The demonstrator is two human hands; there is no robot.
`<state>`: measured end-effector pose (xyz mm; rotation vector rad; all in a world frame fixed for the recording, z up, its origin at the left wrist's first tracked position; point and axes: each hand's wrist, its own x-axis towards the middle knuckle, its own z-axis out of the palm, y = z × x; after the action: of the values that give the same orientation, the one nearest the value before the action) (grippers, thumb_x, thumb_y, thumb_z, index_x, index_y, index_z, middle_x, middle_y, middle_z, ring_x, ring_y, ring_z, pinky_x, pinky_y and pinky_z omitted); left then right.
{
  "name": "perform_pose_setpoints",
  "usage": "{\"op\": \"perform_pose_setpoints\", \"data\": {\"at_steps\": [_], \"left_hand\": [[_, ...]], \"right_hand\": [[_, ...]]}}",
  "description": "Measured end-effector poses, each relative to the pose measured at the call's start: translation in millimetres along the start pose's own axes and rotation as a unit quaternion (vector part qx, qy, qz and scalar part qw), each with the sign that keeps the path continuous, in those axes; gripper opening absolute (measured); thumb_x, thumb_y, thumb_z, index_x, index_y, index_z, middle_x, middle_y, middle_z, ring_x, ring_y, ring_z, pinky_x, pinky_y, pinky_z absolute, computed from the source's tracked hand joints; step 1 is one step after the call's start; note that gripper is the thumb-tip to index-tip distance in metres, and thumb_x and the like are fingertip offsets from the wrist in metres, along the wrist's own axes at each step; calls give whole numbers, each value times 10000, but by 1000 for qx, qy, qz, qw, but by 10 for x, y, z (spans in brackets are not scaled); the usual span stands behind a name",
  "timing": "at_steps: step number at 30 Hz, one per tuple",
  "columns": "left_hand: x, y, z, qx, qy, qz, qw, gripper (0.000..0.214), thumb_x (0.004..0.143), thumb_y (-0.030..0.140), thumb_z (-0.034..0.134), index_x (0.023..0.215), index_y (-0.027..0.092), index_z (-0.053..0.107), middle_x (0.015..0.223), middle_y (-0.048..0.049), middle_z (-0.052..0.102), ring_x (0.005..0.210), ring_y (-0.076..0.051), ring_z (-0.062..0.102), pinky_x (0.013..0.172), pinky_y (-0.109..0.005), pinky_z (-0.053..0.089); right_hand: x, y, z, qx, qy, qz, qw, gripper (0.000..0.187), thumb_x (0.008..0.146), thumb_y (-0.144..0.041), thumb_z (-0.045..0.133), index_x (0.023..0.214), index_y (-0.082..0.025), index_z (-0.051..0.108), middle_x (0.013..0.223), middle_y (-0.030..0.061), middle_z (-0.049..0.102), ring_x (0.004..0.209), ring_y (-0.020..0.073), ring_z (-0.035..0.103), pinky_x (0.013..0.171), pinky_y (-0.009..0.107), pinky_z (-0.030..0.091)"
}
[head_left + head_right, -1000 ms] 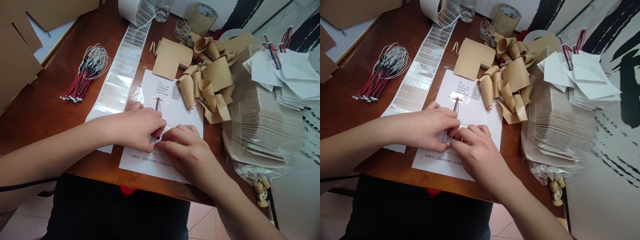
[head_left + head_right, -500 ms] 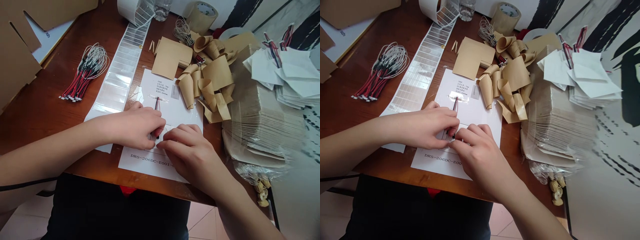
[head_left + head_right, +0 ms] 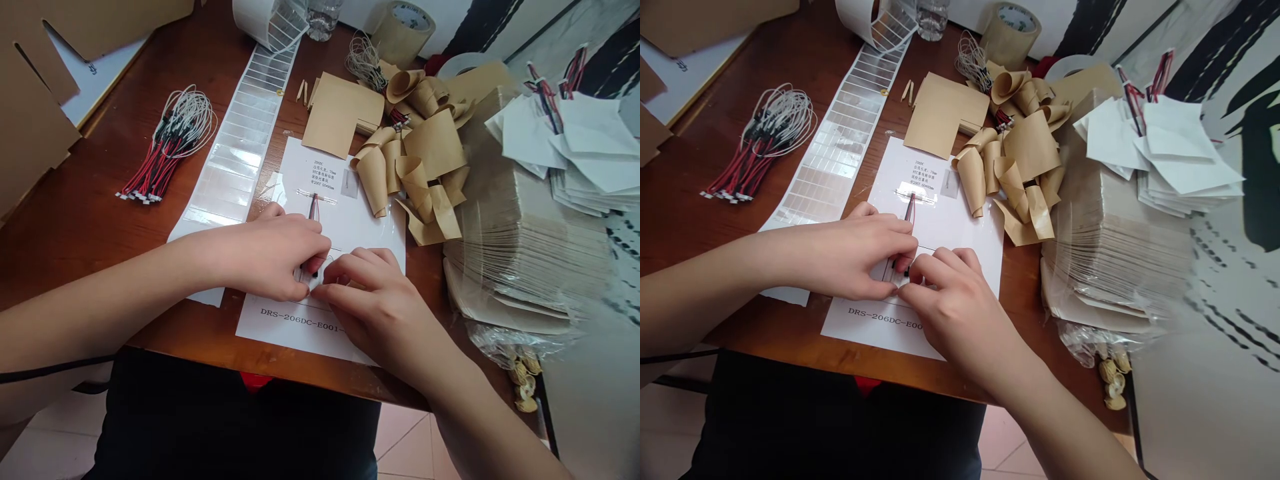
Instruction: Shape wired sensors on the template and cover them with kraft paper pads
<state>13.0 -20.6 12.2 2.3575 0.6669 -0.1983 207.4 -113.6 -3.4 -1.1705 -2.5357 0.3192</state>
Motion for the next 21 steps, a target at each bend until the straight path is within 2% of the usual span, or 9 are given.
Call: {"op": "perform_pose_setpoints", "data": {"at_steps": [10,21], "left_hand": [[2,2,-48,-3,-23,-2,1000,147,793,245,676,829,196,542,992,-26,612,984,-230,557,917,-406,299],[18,-12,-39,-3,-22,1,1000,161,787,267,694,837,196,559,992,-21,614,975,-223,553,914,-402,301]], "right_hand": [[-12,8,18,-5,4,-8,1000,277,968,-26,540,876,-200,734,902,48,655,822,187,508,780,359,360],[-9,-12,-8,-4,7,-6,1000,278,977,-38,524,845,-197,710,895,46,655,806,174,495,775,351,368]]}}
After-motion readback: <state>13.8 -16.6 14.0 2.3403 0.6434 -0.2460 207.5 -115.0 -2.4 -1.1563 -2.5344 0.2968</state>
